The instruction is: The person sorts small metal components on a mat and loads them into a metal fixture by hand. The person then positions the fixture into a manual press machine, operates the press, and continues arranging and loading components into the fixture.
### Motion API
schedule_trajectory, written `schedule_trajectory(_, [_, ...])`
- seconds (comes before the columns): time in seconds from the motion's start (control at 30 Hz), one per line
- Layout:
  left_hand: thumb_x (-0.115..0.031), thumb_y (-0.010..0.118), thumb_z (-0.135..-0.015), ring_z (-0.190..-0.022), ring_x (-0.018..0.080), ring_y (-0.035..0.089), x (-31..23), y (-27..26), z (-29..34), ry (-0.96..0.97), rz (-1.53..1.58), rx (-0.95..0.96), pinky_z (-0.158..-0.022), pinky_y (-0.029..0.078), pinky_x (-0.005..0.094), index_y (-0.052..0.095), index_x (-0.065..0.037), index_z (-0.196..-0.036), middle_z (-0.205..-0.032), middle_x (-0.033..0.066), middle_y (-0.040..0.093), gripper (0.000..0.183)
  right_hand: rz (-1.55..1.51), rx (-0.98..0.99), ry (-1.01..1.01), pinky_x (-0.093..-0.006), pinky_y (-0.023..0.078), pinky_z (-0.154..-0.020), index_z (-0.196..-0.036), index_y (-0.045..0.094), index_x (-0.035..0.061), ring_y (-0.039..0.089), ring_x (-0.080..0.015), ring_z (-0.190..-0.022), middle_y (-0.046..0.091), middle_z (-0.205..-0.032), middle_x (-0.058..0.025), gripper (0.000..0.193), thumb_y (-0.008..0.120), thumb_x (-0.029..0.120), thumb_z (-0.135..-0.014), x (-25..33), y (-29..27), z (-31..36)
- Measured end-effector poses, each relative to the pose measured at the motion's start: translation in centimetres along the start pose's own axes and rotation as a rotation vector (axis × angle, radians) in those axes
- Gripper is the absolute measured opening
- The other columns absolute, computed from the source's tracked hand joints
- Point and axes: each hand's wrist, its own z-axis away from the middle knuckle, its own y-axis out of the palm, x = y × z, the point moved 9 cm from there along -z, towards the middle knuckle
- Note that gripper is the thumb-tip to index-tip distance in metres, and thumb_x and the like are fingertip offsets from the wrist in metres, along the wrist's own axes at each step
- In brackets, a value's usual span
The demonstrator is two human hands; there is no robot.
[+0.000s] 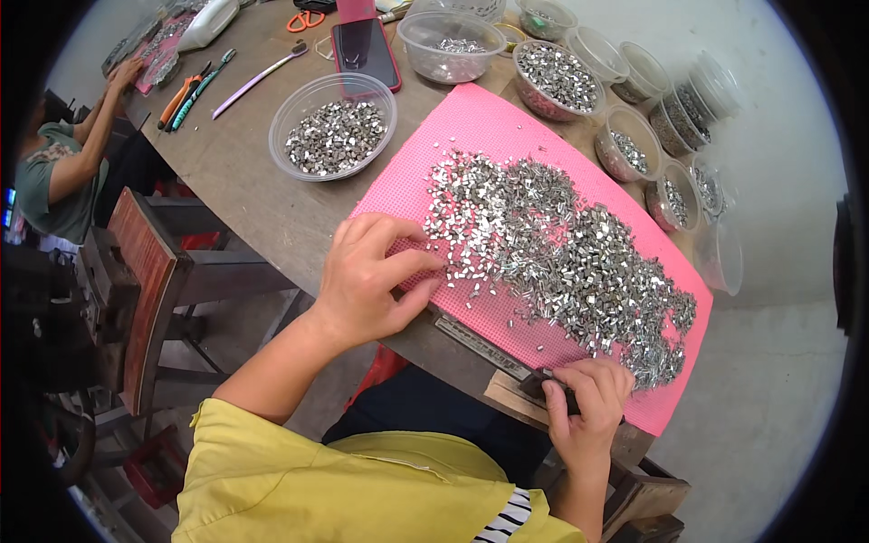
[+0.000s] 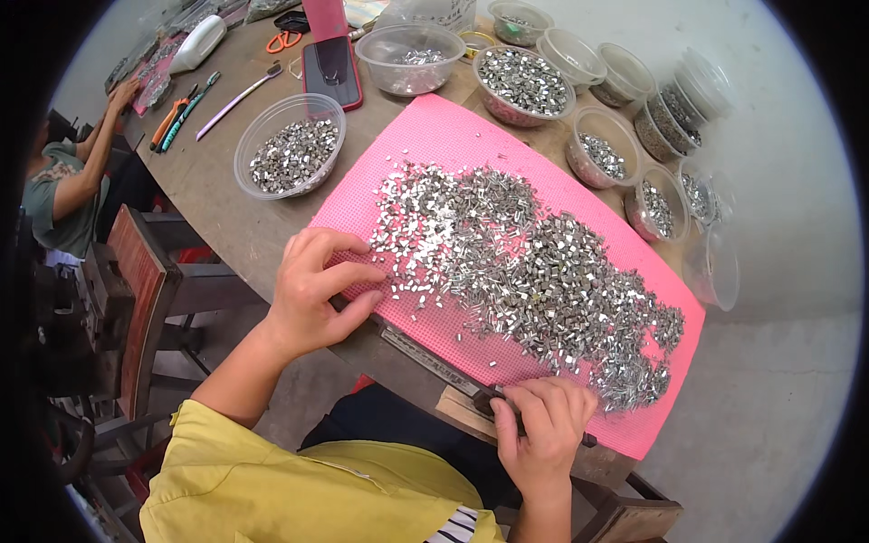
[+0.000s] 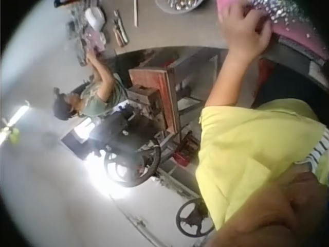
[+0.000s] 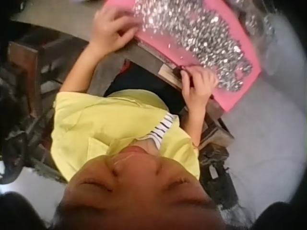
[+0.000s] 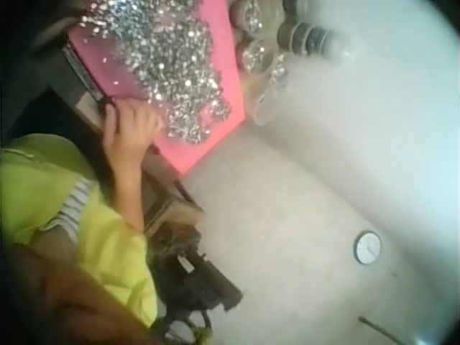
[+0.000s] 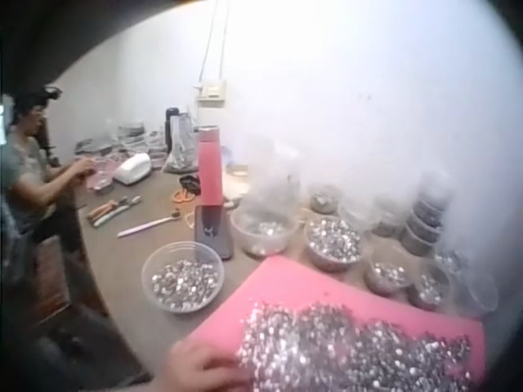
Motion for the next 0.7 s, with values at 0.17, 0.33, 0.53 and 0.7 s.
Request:
schedule_trajectory(0.17, [-0.020, 0.086, -0.077, -0.099, 0.0209, 0.063, 0.40, 0.76, 0.47, -0.040, -0.121, 0.034, -0.088, 0.044, 0.0393, 0.080, -0.019, -0.092, -0.100, -0.0026, 0.068, 0.016, -0.015, -0.005, 0.023, -0.0423, 0.040, -0.090, -0.093, 0.073, 0.0099, 0.062, -0.0272, -0.094, 0.067, -0.092, -0.0034, 0.018, 0.084, 0.013, -0.078, -0.36, -0.20, 0.26])
schedule_trajectory(0.33, [-0.019, 0.085, -0.079, -0.096, 0.0183, 0.063, 0.14, 1.06, 0.40, -0.069, -0.181, 0.045, -0.086, 0.043, 0.0384, 0.080, -0.019, -0.092, -0.098, -0.0056, 0.069, 0.013, -0.023, -0.019, 0.014, -0.0424, 0.041, -0.091, -0.092, 0.070, 0.0075, 0.062, -0.0293, -0.094, 0.067, -0.092, -0.0070, 0.019, 0.082, 0.009, -0.078, -0.44, -0.49, 0.49])
schedule_trajectory(0.53, [-0.014, 0.085, -0.079, -0.092, 0.0192, 0.065, -0.47, 1.06, 0.48, -0.047, -0.260, 0.001, -0.082, 0.042, 0.0358, 0.080, -0.015, -0.092, -0.095, -0.0028, 0.070, 0.014, -0.029, -0.049, 0.013, -0.0420, 0.041, -0.090, -0.092, 0.070, 0.0071, 0.062, -0.0289, -0.094, 0.067, -0.091, -0.0069, 0.015, 0.080, 0.007, -0.080, -0.54, -0.77, 0.68])
schedule_trajectory(0.7, [-0.013, 0.083, -0.081, -0.091, 0.0203, 0.065, -0.07, 1.01, 0.89, -0.085, -0.246, -0.051, -0.083, 0.043, 0.0363, 0.077, -0.013, -0.090, -0.094, -0.0014, 0.070, 0.011, -0.047, -0.037, 0.024, -0.0421, 0.041, -0.090, -0.093, 0.072, 0.0076, 0.063, -0.0279, -0.093, 0.068, -0.092, -0.0058, 0.014, 0.080, 0.007, -0.081, -0.61, -0.66, 0.52])
